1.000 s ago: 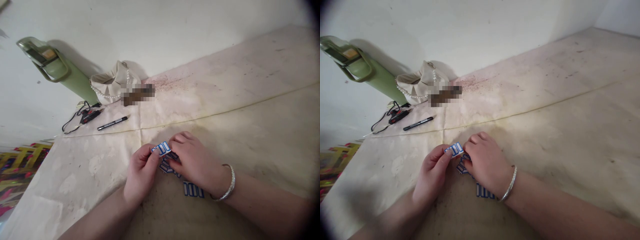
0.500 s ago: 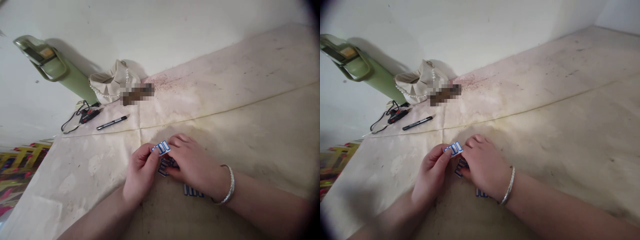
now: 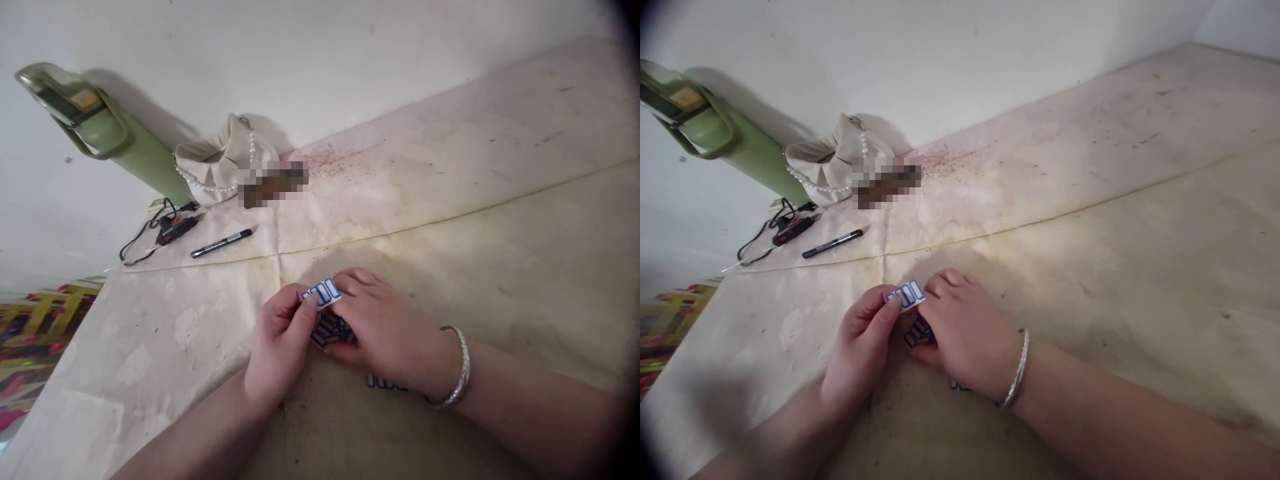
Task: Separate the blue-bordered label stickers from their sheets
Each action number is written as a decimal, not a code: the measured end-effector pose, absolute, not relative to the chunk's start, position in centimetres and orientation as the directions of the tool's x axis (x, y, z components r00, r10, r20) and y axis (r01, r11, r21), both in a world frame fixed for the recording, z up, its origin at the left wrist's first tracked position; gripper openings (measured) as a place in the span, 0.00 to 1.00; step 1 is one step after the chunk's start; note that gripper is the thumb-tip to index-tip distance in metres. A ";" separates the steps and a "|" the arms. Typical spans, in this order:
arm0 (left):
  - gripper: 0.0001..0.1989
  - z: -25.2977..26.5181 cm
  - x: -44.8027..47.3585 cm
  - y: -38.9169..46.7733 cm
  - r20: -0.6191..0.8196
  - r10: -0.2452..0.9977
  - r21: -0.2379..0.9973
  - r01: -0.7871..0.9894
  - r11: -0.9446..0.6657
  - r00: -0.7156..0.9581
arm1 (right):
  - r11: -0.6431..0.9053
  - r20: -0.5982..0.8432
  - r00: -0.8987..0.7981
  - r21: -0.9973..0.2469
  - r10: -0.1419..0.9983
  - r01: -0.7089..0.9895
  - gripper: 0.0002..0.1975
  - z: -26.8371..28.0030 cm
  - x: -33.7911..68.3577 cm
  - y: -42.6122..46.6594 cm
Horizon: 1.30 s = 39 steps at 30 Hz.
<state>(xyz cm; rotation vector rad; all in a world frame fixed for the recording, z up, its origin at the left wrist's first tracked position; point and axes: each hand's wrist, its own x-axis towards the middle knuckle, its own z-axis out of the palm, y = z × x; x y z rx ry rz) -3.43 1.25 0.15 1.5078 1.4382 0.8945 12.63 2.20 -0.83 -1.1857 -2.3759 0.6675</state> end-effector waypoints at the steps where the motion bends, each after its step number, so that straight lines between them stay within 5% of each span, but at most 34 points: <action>1: 0.11 0.1 -3.4 1.3 -0.050 0.995 0.919 0.394 0.012 0.086 | 0.518 0.135 -0.554 -0.584 0.821 0.625 0.15 -0.8 12.6 2.2; 15: 0.11 0.3 -3.4 1.3 -0.007 0.998 0.913 0.408 -0.020 0.064 | 0.472 0.167 -0.503 -0.671 0.848 0.572 0.06 -0.8 12.7 2.7; 32: 0.11 -0.3 -3.5 1.4 -0.043 0.996 0.956 0.287 0.065 -0.084 | 0.246 0.203 -0.141 -0.842 0.969 0.481 0.07 -0.5 12.6 2.4; 39: 0.11 -0.4 -3.5 1.3 -0.091 0.995 0.959 0.263 0.101 -0.050 | 0.343 0.384 -0.002 -0.821 0.923 0.456 0.06 0.1 12.9 2.0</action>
